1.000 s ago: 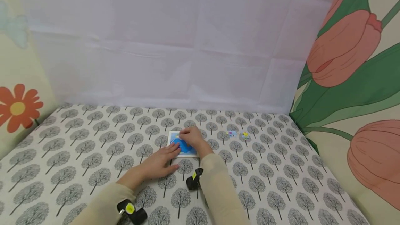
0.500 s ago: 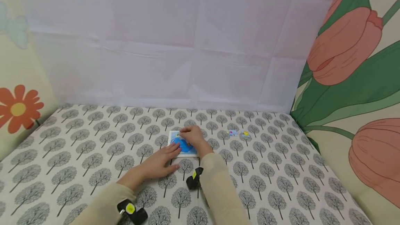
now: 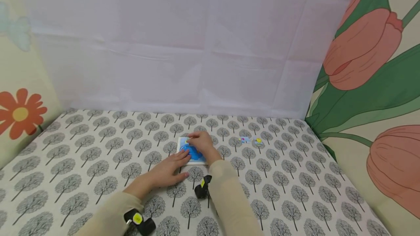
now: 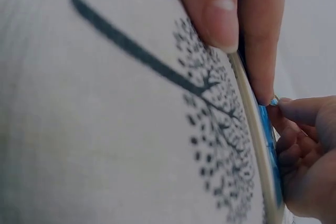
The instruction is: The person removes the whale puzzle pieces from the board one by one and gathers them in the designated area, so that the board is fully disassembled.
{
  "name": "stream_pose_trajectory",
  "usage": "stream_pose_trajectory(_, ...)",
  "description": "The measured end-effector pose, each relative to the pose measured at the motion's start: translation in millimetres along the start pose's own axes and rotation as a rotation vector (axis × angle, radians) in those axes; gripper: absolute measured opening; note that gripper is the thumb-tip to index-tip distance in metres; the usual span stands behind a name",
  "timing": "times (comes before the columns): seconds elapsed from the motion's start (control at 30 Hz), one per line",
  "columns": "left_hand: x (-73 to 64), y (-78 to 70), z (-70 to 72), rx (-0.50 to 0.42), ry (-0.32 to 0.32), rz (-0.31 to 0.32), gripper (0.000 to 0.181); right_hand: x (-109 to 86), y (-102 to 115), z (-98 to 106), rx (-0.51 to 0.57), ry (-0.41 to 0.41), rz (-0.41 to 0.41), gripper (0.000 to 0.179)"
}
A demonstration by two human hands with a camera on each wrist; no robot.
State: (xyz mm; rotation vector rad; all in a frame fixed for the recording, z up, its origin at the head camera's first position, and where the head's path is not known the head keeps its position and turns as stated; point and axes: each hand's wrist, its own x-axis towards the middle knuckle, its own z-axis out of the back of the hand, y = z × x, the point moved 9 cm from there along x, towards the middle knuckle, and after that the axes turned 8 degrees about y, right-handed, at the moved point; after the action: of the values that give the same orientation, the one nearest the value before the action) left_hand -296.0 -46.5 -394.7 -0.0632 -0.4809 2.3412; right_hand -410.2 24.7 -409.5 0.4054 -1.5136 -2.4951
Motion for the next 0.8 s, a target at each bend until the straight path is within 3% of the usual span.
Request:
stream_pose_trajectory(0.53, -0.2, 0.1, 0.6, 0.005, 0.0, -0.003, 0.057, 0.6, -2.8, 4.1, 0.092, -0.077, -0.025, 0.017)
stream_pose_trajectory(0.8, 0.2, 0.5, 0.1, 0.009, -0.009, 0.0, 0.058, 2.5, -4.9, 8.3, 0.117, -0.063, -0.036, 0.019)
